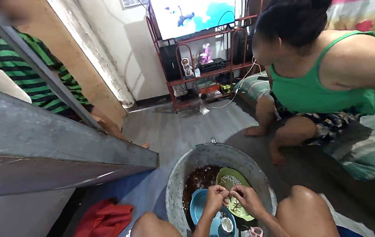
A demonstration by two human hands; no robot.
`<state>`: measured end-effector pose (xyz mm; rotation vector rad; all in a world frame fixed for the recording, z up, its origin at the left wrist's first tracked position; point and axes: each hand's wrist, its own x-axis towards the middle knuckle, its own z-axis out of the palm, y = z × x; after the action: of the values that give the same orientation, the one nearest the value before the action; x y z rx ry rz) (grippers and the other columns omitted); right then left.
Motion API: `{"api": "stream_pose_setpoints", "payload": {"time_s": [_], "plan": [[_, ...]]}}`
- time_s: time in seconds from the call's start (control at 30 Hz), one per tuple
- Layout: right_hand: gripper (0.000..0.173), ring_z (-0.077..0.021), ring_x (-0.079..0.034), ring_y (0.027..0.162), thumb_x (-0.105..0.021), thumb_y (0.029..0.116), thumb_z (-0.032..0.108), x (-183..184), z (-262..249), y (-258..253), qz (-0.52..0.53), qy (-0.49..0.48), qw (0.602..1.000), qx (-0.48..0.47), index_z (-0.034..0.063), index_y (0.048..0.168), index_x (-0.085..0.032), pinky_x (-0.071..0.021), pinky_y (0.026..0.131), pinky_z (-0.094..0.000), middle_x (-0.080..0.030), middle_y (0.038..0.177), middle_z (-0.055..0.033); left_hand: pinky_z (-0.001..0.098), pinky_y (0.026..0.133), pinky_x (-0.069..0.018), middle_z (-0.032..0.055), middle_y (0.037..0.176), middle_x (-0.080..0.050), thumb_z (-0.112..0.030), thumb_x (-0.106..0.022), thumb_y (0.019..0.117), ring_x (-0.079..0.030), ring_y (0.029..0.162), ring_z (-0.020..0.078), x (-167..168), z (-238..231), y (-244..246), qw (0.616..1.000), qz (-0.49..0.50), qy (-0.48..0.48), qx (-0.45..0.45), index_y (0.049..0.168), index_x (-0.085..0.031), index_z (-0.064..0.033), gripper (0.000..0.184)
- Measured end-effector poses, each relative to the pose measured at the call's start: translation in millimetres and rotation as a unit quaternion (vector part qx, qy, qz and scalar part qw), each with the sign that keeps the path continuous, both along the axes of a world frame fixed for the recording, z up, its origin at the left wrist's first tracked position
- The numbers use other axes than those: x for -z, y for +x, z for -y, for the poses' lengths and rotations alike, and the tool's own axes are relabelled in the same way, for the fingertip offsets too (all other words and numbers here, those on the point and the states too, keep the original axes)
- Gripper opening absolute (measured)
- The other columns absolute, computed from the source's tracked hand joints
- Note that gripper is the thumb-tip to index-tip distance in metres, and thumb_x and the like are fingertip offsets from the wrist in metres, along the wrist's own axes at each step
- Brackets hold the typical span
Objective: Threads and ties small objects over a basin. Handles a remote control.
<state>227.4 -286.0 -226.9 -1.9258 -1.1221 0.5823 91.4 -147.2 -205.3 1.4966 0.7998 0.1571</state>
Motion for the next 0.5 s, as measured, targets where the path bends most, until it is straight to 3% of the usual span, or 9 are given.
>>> {"api": "stream_pose_setpoints", "payload": {"time_s": [0.17, 0.27, 0.33, 0.4, 0.5], "plan": [[0.03, -0.018, -0.071, 0.087, -0.059, 0.103, 0.037, -1.6, 2.7, 1.5, 0.005, 0.0, 1.0, 0.0, 0.0121, 0.109, -0.074, -0.0588, 0.085, -0.043, -0.074, 0.094, -0.0053, 0.0356, 0.06, -0.0617, 0.0135, 0.08, -0.071, -0.014, -0.064, 0.1021, -0.069, 0.061, 0.0208, -1.3, -9.8, -0.5, 0.998, -0.015, -0.016, -0.059, 0.11, -0.066, 0.0052, 0.02], [0.028, -0.0149, -0.071, 0.086, -0.061, 0.1022, 0.036, -1.6, 8.2, 5.7, -0.009, 0.022, 0.999, 0.045, 0.0131, 0.108, -0.075, -0.0597, 0.084, -0.0408, -0.075, 0.094, -0.003, 0.0358, 0.059, -0.0608, 0.0142, 0.079, -0.07, -0.016, -0.06, 0.1052, -0.069, 0.06, 0.021, -2.5, -23.2, -5.3, 0.993, 0.009, -0.022, -0.111, 0.109, -0.065, 0.0063, 0.023], [0.026, -0.014, -0.072, 0.085, -0.063, 0.1013, 0.034, -1.9, 9.2, 6.8, -0.023, 0.041, 0.995, 0.084, 0.0123, 0.107, -0.076, -0.0603, 0.084, -0.0405, -0.075, 0.093, -0.0022, 0.0399, 0.069, -0.063, 0.0166, 0.09, -0.073, -0.022, -0.054, 0.1085, -0.072, 0.071, 0.0241, -11.6, -19.7, -4.7, 0.995, 0.039, -0.067, -0.07, 0.119, -0.062, 0.0065, 0.031], [0.025, -0.0145, -0.072, 0.085, -0.064, 0.1013, 0.032, -2.3, 6.5, 5.3, -0.049, 0.052, 0.993, 0.099, 0.011, 0.106, -0.076, -0.0603, 0.085, -0.041, -0.075, 0.093, -0.0028, 0.0415, 0.077, -0.0627, 0.0179, 0.102, -0.073, -0.025, -0.057, 0.1067, -0.074, 0.081, 0.0254, -19.1, -6.5, -1.8, 0.994, 0.052, -0.097, -0.002, 0.128, -0.059, 0.0054, 0.037], [0.025, -0.0132, -0.072, 0.079, -0.062, 0.1017, 0.032, -0.2, 2.1, 1.2, -0.081, 0.051, 0.992, 0.077, 0.0115, 0.105, -0.076, -0.0611, 0.08, -0.0378, -0.075, 0.089, -0.0019, 0.0384, 0.074, -0.0635, 0.0158, 0.096, -0.073, -0.019, -0.064, 0.1029, -0.073, 0.076, 0.0225, -5.8, 10.9, 4.3, 0.991, 0.081, -0.102, 0.016, 0.116, -0.066, 0.0059, 0.028]]}}
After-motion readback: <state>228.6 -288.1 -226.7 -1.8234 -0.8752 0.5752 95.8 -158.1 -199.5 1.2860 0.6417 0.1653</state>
